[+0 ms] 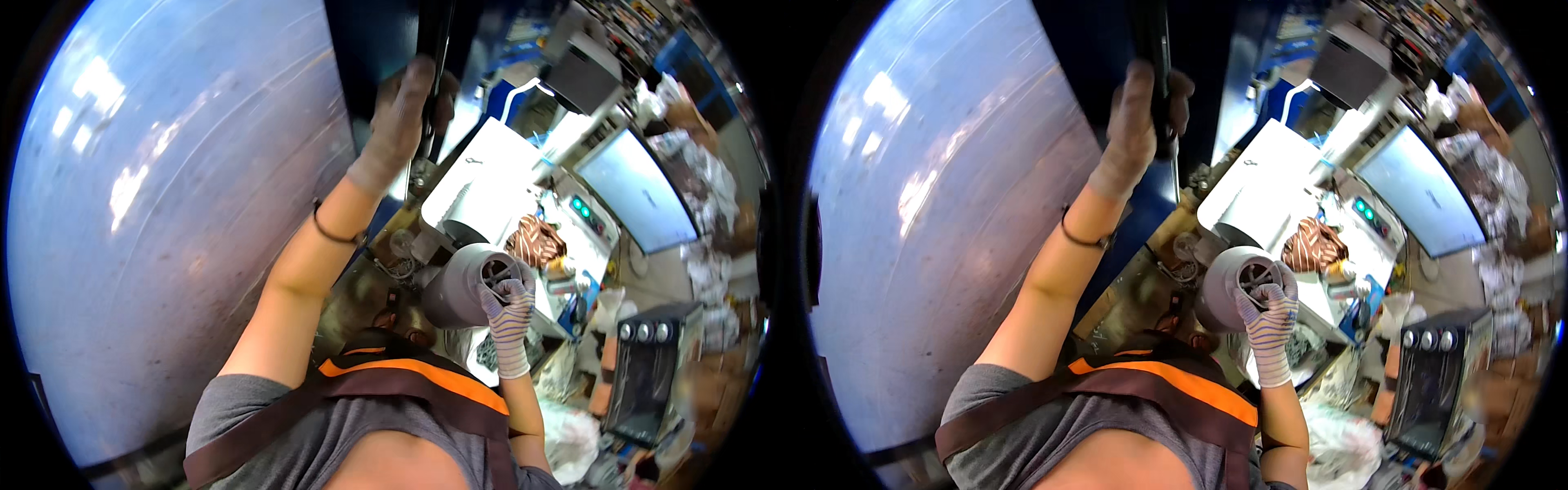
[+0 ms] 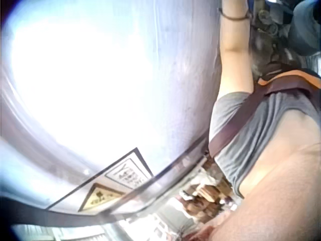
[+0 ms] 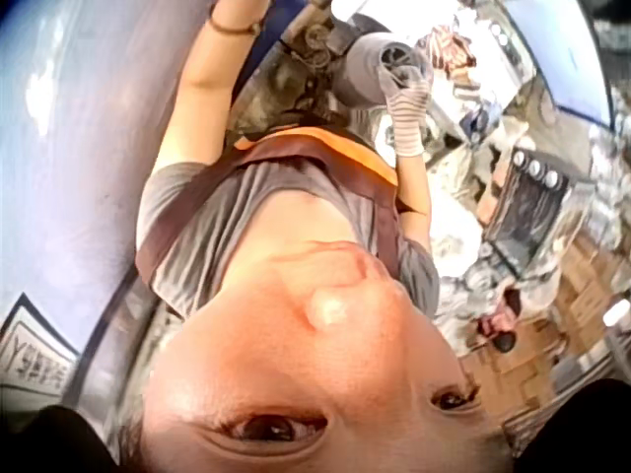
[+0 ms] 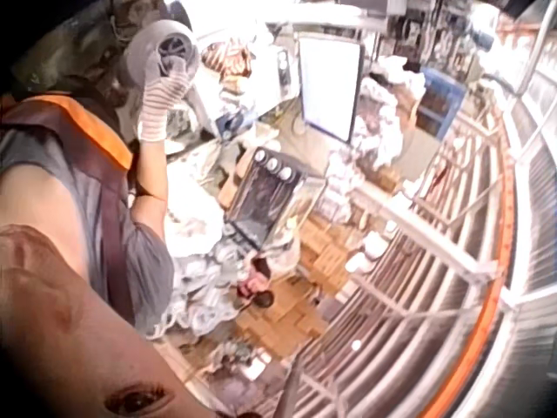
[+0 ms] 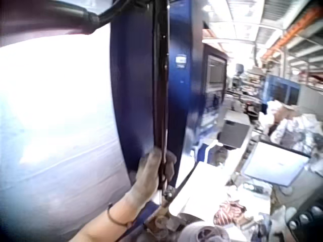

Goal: The person removes molded plastic kettle bodies from an industrial machine, uses a tool to trim excess plastic from the rims and openings, and attaches handles and lids to the bodies.

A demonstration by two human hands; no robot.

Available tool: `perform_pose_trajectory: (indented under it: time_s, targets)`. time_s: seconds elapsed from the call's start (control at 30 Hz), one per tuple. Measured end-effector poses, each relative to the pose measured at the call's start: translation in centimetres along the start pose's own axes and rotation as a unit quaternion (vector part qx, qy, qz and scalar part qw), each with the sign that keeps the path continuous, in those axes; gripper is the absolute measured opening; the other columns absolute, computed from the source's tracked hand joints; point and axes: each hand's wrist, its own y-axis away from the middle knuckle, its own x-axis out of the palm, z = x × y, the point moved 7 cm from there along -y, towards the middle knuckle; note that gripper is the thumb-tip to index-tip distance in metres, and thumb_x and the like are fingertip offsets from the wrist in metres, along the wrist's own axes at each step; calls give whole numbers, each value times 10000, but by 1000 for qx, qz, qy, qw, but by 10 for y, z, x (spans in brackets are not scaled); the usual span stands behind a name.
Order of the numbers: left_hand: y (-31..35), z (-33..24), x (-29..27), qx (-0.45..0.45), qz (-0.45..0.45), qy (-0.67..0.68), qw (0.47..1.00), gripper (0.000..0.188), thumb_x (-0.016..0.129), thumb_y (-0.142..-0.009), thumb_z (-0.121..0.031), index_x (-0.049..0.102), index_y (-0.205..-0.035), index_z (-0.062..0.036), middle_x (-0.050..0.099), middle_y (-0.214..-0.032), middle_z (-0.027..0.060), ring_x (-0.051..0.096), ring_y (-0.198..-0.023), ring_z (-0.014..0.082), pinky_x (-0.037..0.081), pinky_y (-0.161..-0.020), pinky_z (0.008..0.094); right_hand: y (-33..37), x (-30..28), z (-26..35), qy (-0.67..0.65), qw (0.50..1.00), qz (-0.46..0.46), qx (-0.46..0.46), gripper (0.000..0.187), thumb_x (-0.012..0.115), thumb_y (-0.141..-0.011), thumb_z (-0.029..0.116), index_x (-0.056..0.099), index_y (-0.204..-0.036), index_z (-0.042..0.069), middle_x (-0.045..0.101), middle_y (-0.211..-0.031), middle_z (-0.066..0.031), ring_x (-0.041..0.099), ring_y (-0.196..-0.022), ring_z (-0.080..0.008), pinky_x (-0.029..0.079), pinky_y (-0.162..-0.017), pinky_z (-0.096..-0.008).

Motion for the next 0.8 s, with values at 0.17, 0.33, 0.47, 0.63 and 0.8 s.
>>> perform_pose_trajectory:
  time_s: [0.17, 0.33, 0.47, 0.63, 0.8]
  targets:
    - [-81, 77, 13, 83, -47, -39, 995, 591, 396, -937, -594, 631, -869, -56, 580, -637, 31, 504, -496, 92, 426, -510, 259, 45, -26, -6, 106, 988, -106, 42, 313, 816, -649, 268, 617, -723, 38, 518, -1231, -237, 554, -1066, -359, 440, -917, -420]
    - [-110, 105, 31, 31, -14, 94, 995, 560, 480, -910, -560, 589, -960, -12, 568, -690, 43, 525, -554, 114, 408, -464, 215, 73, -44, -20, 85, 971, -179, 132, 320, 814, -658, 284, 609, -696, 42, 493, -1266, -268, 526, -1120, -374, 414, -949, -424]
    - [-95, 87, 46, -36, -89, -181, 979, 579, 570, -886, -411, 419, -1230, 30, 544, -1099, 219, 547, -959, 372, 408, -852, 458, 89, -55, -42, 28, 949, -246, 196, 308, 804, -657, 261, 605, -687, 28, 485, -1281, -273, 545, -1108, -351, 411, -948, -399]
    - [93, 87, 142, 345, 258, -513, 743, 740, 739, -736, -294, 409, -1296, 60, 381, -1376, 265, 374, -1275, 413, 309, -1063, 491, 91, -91, -31, 79, 942, -292, 144, 256, 789, -704, 196, 609, -733, 16, 528, -1211, -214, 559, -1083, -338, 420, -959, -401]
    - [231, 83, 221, 93, 567, -333, 748, 1016, 836, -454, -497, 449, -1285, -58, 441, -1347, 161, 386, -1290, 338, 249, -1082, 504, 99, -101, 12, -60, 984, -157, 60, 306, 759, -748, 283, 610, -934, 91, 528, -1171, -254, 544, -1085, -368, 443, -900, -426]
